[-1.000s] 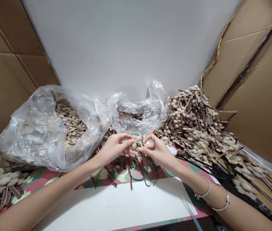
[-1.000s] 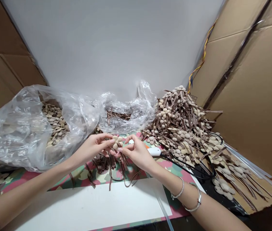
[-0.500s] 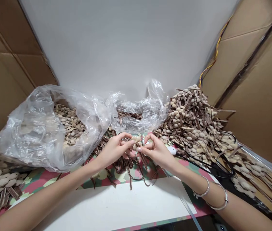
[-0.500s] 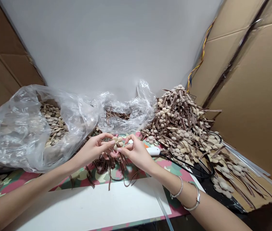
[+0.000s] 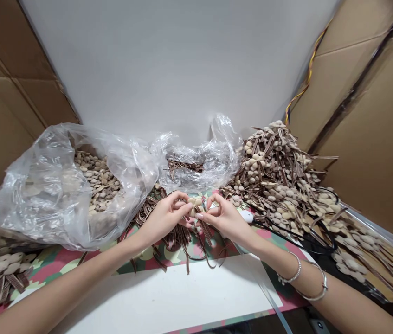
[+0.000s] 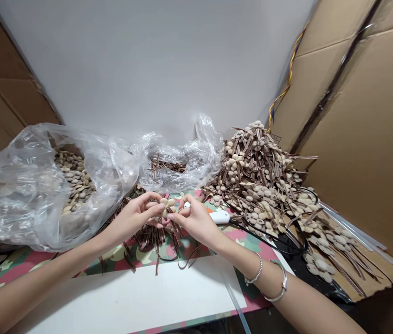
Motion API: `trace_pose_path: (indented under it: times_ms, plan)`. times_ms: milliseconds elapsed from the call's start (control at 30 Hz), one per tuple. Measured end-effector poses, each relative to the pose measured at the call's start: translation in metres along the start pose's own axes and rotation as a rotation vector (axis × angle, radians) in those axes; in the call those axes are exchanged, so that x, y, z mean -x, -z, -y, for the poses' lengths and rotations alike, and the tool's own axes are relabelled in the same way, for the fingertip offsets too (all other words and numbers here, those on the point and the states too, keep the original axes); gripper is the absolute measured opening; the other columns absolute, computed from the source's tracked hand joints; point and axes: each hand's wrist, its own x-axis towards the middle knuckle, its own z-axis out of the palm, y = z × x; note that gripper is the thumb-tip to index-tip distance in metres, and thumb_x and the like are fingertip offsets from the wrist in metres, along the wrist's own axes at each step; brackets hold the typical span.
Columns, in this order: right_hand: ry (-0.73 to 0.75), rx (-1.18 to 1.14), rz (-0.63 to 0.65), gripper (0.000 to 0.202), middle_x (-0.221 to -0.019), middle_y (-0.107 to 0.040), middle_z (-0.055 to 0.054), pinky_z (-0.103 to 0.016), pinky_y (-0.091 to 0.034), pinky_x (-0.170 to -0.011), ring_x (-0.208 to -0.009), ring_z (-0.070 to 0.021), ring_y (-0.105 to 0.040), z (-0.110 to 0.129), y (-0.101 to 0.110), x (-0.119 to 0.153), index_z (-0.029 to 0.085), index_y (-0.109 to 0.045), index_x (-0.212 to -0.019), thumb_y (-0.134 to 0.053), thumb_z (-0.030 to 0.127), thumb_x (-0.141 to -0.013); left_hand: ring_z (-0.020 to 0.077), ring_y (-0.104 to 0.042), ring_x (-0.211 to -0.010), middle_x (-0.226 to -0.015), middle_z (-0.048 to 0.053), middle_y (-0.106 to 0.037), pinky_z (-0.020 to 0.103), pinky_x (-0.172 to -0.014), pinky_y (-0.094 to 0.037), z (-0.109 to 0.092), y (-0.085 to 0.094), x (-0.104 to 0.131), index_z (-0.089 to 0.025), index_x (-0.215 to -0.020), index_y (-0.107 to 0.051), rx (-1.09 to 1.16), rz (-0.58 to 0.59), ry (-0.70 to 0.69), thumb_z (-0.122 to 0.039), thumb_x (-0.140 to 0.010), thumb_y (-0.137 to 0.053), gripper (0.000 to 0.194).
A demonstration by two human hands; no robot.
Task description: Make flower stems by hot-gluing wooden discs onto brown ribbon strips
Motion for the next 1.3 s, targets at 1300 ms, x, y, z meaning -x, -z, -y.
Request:
trace_pose_path:
  times_ms: [1300]
  plan:
    - [0.042, 0.158, -0.080, 0.018, -0.053, -0.052, 0.004, -0.021, -0.029, -0.045, -0.047, -0.0093, -0.042, 0.007, -0.001, 0.003, 0.017, -0.059, -0.083, -0.057, 0.034, -0.078, 0.0166, -0.066, -0.065, -0.073, 0.001, -0.069, 0.031, -0.068, -0.053, -0.008, 0.002, 0.001, -0.018, -0.099, -0.050, 0.109, -0.099, 0.057, -0.034, -0.075, -0.064, 0.032]
